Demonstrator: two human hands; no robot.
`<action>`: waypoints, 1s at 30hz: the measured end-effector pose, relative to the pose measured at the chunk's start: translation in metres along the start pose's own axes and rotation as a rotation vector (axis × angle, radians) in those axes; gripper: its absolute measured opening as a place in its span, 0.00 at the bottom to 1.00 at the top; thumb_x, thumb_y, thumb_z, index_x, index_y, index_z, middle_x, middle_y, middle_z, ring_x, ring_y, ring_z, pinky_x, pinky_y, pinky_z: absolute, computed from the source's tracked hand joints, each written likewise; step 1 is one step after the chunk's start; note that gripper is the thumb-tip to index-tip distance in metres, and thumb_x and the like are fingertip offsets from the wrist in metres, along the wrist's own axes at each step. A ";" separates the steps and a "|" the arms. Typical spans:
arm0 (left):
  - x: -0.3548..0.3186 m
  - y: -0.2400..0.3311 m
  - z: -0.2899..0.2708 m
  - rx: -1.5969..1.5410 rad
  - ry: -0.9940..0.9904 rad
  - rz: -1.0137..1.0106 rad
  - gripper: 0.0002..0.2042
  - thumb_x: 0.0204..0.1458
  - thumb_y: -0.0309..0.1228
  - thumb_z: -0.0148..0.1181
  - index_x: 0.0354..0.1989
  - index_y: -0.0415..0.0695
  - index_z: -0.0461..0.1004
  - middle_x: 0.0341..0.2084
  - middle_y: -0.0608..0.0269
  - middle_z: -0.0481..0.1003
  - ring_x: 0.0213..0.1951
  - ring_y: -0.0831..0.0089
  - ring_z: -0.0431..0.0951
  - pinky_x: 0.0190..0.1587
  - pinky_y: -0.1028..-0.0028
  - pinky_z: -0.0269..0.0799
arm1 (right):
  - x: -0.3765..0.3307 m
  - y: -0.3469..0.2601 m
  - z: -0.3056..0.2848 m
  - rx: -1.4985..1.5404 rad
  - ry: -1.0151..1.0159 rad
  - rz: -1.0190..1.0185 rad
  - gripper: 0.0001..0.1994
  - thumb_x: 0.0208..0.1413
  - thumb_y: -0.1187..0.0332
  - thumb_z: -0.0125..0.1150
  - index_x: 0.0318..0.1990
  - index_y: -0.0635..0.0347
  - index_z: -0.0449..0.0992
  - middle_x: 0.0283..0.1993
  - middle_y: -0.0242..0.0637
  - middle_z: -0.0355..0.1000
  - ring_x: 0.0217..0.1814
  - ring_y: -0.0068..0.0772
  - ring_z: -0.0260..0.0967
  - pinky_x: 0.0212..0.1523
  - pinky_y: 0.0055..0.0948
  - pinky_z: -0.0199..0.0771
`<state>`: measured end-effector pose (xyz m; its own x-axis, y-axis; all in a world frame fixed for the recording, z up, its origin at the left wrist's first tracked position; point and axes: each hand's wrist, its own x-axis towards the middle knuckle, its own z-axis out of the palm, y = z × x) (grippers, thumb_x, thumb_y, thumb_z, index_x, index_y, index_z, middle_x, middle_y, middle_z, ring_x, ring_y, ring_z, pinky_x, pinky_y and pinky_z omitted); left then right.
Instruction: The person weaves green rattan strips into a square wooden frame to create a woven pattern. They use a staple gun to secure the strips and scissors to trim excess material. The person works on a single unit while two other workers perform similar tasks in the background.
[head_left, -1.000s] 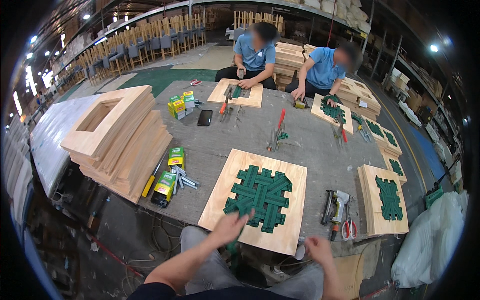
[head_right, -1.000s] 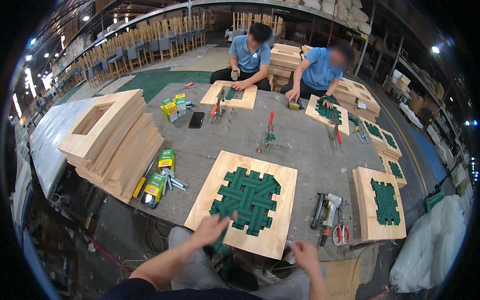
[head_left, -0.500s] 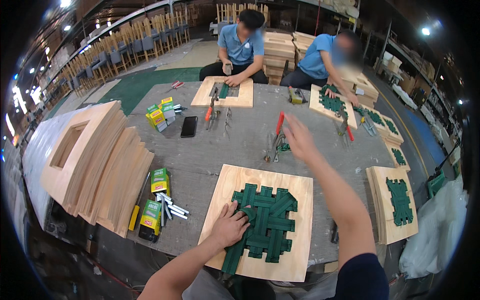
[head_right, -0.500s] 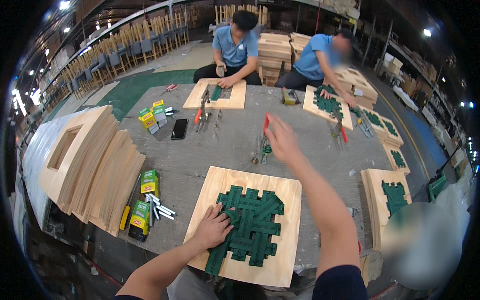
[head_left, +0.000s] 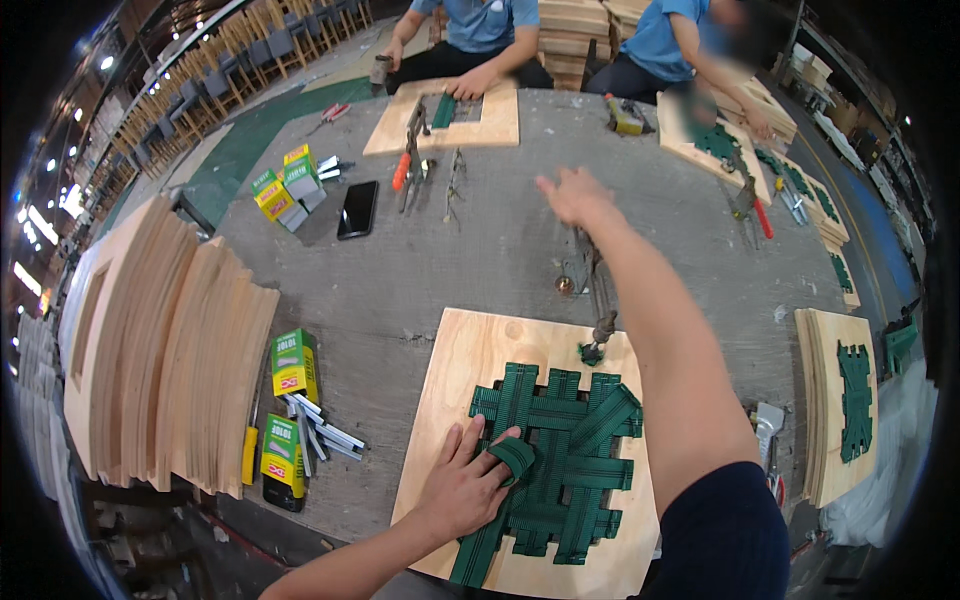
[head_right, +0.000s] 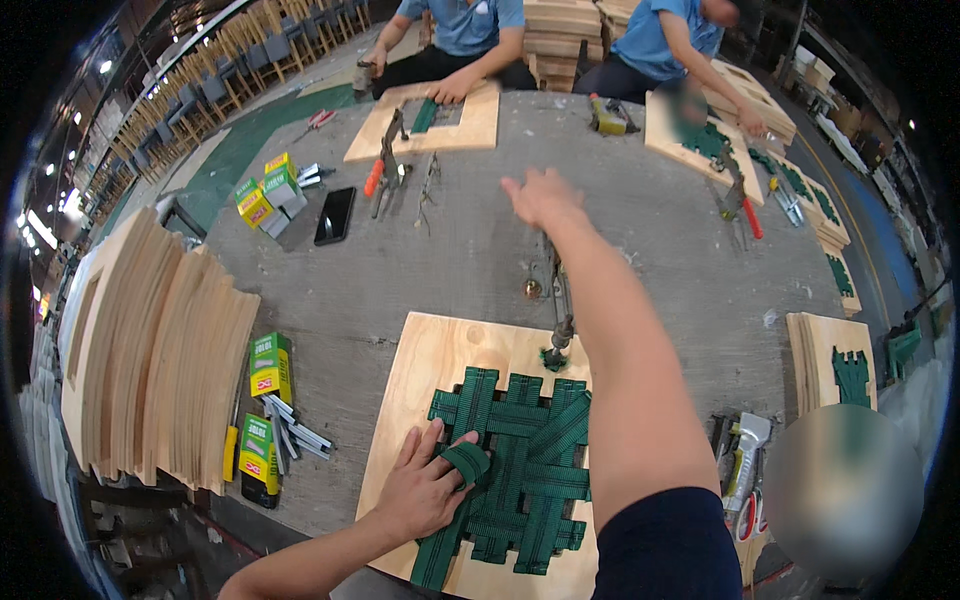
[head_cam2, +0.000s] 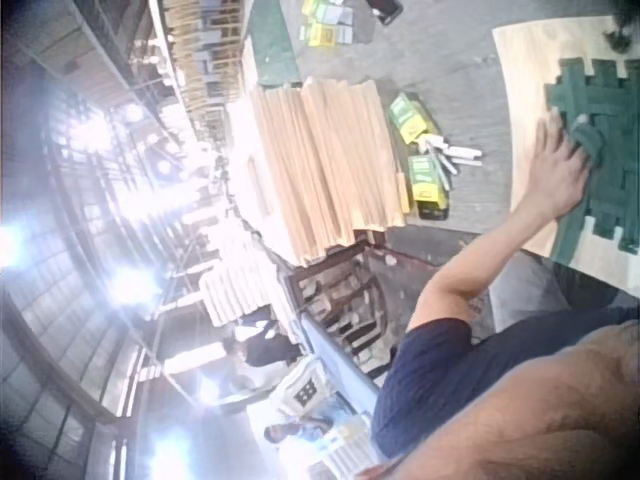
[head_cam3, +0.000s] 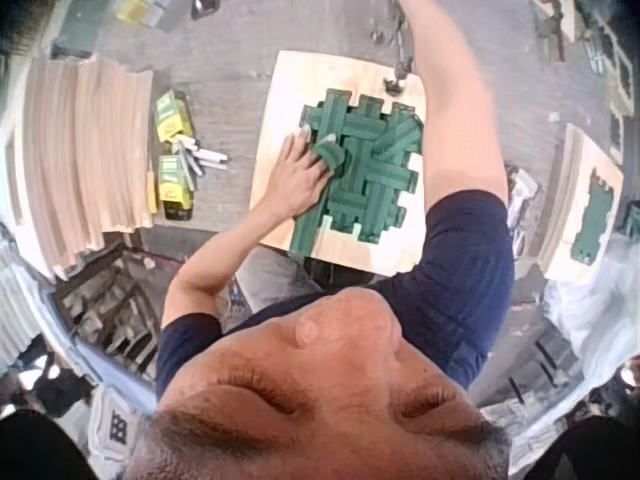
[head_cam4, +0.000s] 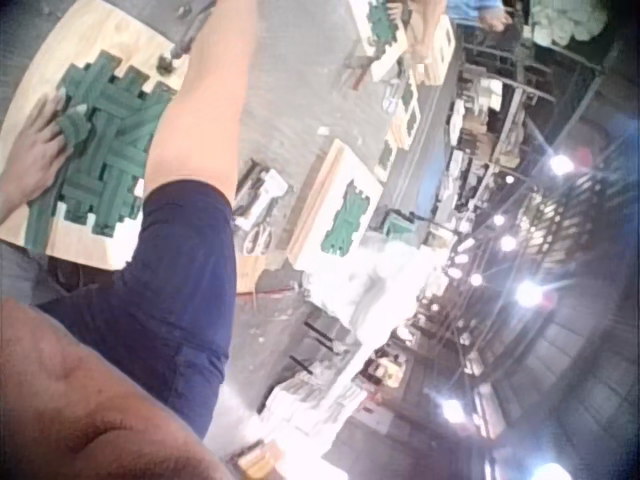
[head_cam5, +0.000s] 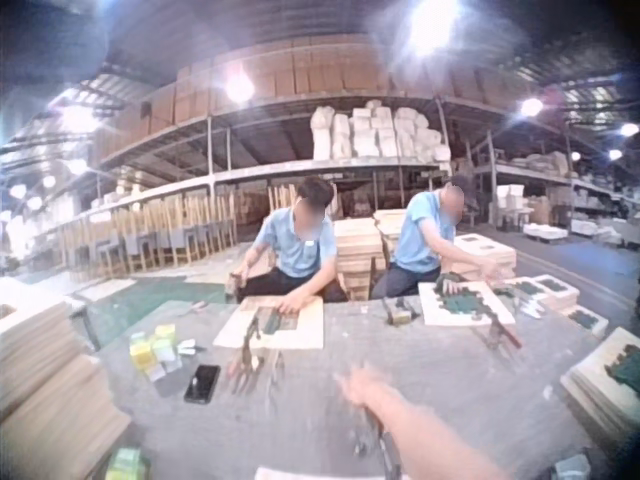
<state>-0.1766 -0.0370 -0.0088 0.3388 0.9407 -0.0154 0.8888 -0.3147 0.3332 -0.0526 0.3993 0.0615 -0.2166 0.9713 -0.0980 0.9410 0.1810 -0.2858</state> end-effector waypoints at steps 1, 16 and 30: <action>0.003 -0.001 0.000 0.003 -0.010 -0.012 0.22 0.61 0.42 0.60 0.64 0.58 0.75 0.75 0.69 0.59 0.78 0.43 0.43 0.76 0.41 0.37 | -0.001 -0.002 0.008 0.003 -0.026 0.008 0.34 0.71 0.39 0.37 0.76 0.49 0.58 0.80 0.42 0.52 0.80 0.50 0.51 0.74 0.62 0.55; -0.008 -0.002 0.001 -0.035 0.138 -0.021 0.18 0.63 0.38 0.58 0.57 0.42 0.78 0.67 0.61 0.70 0.74 0.47 0.57 0.74 0.45 0.49 | -0.184 0.102 0.037 0.730 0.416 -0.288 0.22 0.73 0.59 0.46 0.65 0.66 0.71 0.68 0.52 0.70 0.72 0.46 0.65 0.72 0.38 0.60; -0.034 0.041 -0.008 -0.466 0.418 -0.210 0.19 0.68 0.37 0.52 0.57 0.34 0.75 0.55 0.46 0.78 0.60 0.56 0.75 0.65 0.57 0.66 | -0.629 0.123 0.072 1.261 0.103 0.137 0.10 0.67 0.74 0.58 0.52 0.67 0.79 0.38 0.37 0.79 0.37 0.22 0.76 0.40 0.22 0.77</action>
<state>-0.1546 -0.0811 0.0131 -0.0590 0.9755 0.2122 0.6645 -0.1202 0.7376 0.1802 -0.2003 0.0191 -0.0630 0.9881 -0.1406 0.0434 -0.1380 -0.9895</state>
